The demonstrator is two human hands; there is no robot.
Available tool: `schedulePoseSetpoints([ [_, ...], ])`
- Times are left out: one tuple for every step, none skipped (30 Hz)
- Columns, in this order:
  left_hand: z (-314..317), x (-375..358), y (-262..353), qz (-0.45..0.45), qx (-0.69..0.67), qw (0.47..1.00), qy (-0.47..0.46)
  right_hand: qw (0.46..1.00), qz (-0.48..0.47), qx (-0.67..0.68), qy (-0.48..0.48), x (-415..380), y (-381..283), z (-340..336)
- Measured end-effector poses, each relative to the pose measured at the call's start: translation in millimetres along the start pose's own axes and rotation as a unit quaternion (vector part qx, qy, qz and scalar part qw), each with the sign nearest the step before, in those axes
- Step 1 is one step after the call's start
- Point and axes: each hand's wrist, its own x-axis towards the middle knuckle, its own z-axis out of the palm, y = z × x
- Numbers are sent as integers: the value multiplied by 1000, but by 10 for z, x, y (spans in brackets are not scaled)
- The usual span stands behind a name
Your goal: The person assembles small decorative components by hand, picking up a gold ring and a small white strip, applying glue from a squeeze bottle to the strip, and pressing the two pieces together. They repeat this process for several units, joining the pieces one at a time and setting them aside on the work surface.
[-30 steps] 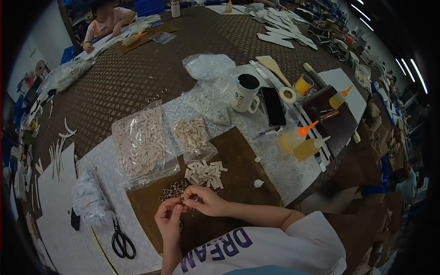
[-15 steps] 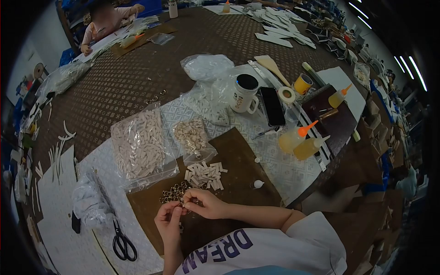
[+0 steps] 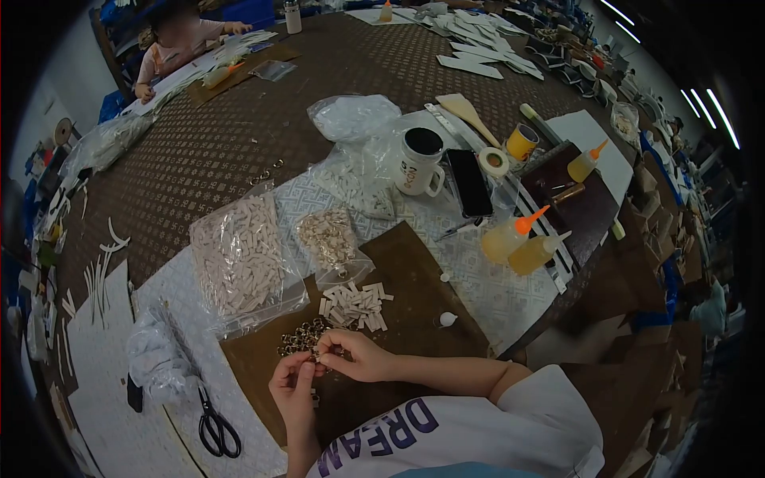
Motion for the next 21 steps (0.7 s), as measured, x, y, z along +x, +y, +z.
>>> schedulePoseSetpoints([
  [8, 0, 5, -1, 0, 1000, 0, 1000, -2, -12, 0, -2, 1, -7],
  [7, -5, 12, -3, 1, 1000, 4, 1000, -4, -21, -2, 3, 6, -3],
  [5, -1, 17, -2, 1, 1000, 0, 1000, -8, -25, 3, 6, 11, -3],
  [12, 10, 19, -4, 2, 1000, 3, 1000, -8, -24, 2, 2, 17, -5],
  [4, -3, 16, -11, 5, 1000, 12, 999, -31, -30, 15, 3, 14, 4],
  [1, -3, 12, -13, 4, 1000, 13, 996, -62, -59, 32, 15, 64, 12],
  [2, -3, 28, -19, 12, 1000, 13, 997, -43, -58, 26, 20, -10, -3],
  [7, 5, 37, -25, 18, 999, 11, 995, -64, -63, 38, 33, 8, 7],
  [11, 15, 44, -30, 9, 999, 10, 997, -45, -39, 38, 31, 20, 13],
  [1, 20, 43, -31, 0, 999, 6, 996, -52, -62, 30, 41, 6, -4],
  [-24, 11, 35, -34, -7, 999, 3, 994, -64, -87, 25, 58, -23, -22],
  [-45, 17, 20, -34, -15, 999, -4, 996, -48, -64, 27, 60, -53, -14],
  [-63, 23, 5, -32, -26, 999, -15, 997, -48, -64, 22, 58, -53, -5],
  [-80, 27, -8, -33, -26, 999, -20, 996, -48, -67, 20, 56, -50, -7],
  [-89, 28, -13, -31, -23, 999, -20, 996, -48, -72, 19, 55, -48, -12],
  [-89, 30, -18, -30, -22, 999, -22, 995, -58, -85, 16, 55, -46, -17],
  [-86, 34, -23, -28, -22, 999, -25, 994, -66, -88, 20, 58, -44, -16],
  [-85, 39, -25, -30, -20, 999, -25, 993, -75, -92, 23, 62, -42, -12],
  [-84, 41, -24, -31, -19, 999, -25, 992, -83, -95, 26, 64, -39, -9],
  [-82, 41, -23, -32, -17, 999, -24, 989, -91, -112, 26, 66, -37, -10],
  [-72, 44, -19, -36, -13, 999, -18, 986, -100, -128, 24, 72, -36, -15],
])
